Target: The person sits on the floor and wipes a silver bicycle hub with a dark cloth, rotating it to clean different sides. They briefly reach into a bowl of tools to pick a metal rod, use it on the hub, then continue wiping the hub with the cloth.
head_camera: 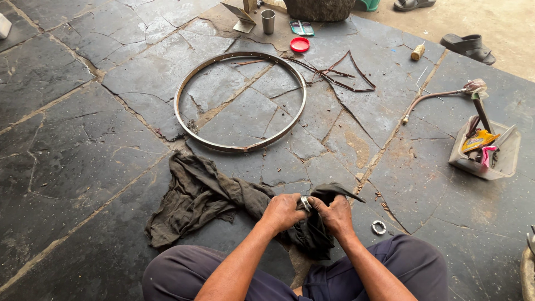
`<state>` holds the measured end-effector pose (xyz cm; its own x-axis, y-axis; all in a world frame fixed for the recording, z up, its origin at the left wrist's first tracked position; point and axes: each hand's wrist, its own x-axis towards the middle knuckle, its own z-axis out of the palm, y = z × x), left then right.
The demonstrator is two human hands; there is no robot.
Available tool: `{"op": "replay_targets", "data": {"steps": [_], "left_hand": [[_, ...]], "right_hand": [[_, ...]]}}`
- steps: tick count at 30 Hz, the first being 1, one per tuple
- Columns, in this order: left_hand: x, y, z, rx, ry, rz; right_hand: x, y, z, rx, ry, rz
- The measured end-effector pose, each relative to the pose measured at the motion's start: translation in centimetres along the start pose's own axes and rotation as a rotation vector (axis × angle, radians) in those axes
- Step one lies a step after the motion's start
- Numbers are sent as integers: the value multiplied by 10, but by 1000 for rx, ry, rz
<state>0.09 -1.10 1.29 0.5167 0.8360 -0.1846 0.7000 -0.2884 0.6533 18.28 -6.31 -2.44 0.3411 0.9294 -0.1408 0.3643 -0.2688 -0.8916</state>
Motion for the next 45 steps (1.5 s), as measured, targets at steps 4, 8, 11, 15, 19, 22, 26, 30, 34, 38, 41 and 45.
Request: {"op": "replay_targets", "data": {"steps": [4,8,11,15,19,22,26,30,34,38,41,45], "left_hand": [[-1,0,1,-15,-13,21],[0,-2,2,24,-14,53],[0,-3,2,38,-19,48],[2,-3,4,72,-31,52],[3,-4,5,89,-26,69],[3,-5,5,84,-28,59],[2,-6,5,75,-29,45],[4,-10,6,150,-18,33],[7,-16,10,189,-13,0],[8,-20,14,192,32,-39],[11,-23,14,184,61,-69],[12,-27,15,169,49,-104]], "right_hand": [[9,19,14,360,-178,54],[13,33,19,393,-225,29],[16,33,14,203,-99,-19],[21,33,8,407,15,8],[24,32,5,521,84,-23],[23,31,2,280,134,-1],[22,28,1,280,70,40],[17,31,7,438,-190,-76],[11,32,11,186,-206,-232],[8,28,8,-97,-125,-362],[2,20,8,-174,-54,-345],[-1,12,3,-220,-192,-234]]}}
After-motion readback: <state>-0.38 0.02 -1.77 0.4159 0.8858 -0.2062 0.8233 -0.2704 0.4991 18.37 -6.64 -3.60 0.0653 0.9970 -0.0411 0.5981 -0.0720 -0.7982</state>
